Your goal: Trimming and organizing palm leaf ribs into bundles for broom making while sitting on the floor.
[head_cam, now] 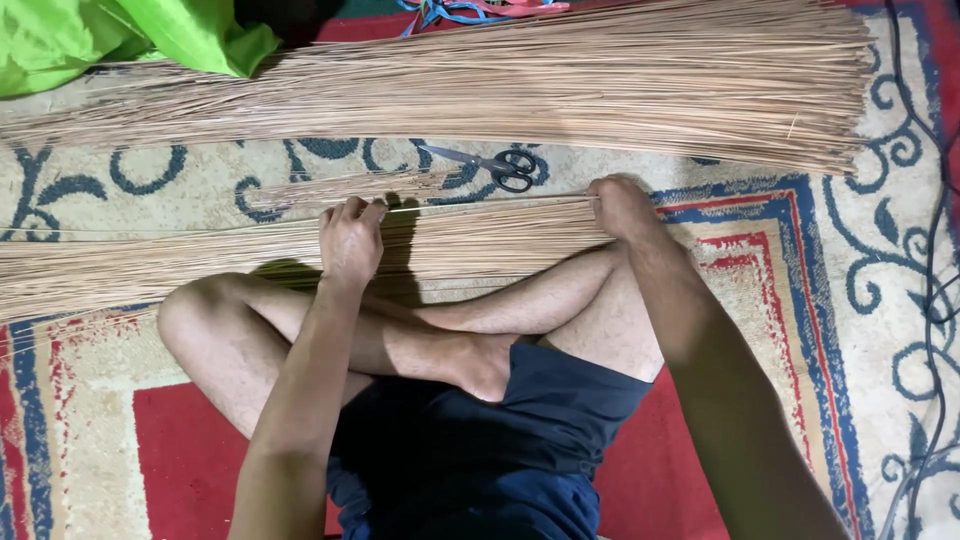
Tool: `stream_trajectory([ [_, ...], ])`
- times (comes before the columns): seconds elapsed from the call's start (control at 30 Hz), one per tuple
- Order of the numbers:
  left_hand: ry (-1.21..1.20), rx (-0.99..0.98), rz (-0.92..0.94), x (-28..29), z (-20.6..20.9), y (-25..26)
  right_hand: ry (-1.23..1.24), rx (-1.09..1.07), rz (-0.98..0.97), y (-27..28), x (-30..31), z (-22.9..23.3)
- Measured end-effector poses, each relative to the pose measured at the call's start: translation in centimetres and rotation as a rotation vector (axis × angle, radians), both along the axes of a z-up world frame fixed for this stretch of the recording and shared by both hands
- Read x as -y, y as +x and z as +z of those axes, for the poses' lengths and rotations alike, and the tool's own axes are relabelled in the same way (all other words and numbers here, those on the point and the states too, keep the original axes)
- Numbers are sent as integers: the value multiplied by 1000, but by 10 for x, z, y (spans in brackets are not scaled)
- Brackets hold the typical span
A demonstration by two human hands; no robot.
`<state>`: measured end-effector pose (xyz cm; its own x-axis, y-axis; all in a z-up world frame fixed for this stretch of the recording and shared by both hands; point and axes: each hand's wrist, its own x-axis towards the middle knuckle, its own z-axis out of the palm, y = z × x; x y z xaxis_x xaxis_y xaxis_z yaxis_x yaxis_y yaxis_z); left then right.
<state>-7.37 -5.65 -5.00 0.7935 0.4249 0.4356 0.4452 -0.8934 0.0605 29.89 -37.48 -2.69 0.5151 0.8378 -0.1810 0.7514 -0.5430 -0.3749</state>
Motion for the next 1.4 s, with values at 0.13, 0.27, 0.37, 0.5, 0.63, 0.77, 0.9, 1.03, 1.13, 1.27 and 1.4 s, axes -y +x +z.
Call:
stream_trajectory([
  [0.13, 4, -30, 9, -4, -10, 2, -82, 21, -28, -1, -9, 12],
  [0.27, 2, -46, 26, 0, -7, 2, -88, 49, -8, 8, -17, 5],
  [0.37, 0, -53, 36, 0, -9, 4, -133, 94, 13, 11, -30, -2],
  [0.5, 12, -64, 66, 2, -11, 3, -231, 133, 40, 10, -46, -26],
  [0.63, 0, -71, 65, 6, -5, 6, -264, 187, 72, 22, -49, -57],
  [0.77, 9, -63, 62, 8, -5, 8, -268, 179, 75, 16, -49, -50],
  [0.9, -3, -104, 69, 14, 4, 7, -271, 177, 60, 14, -48, -46],
  [1.03, -7, -95, 79, 13, 3, 4, -293, 230, 87, 12, -46, -41],
  [1.13, -6, -107, 93, 10, 16, 2, -237, 207, 90, -2, -40, -6],
  [1.27, -23, -109, 74, -4, 41, 6, 11, -189, 5, -27, -25, 79],
  [1.4, 26, -94, -28, -19, 56, 11, 128, -541, -95, -29, -11, 123],
])
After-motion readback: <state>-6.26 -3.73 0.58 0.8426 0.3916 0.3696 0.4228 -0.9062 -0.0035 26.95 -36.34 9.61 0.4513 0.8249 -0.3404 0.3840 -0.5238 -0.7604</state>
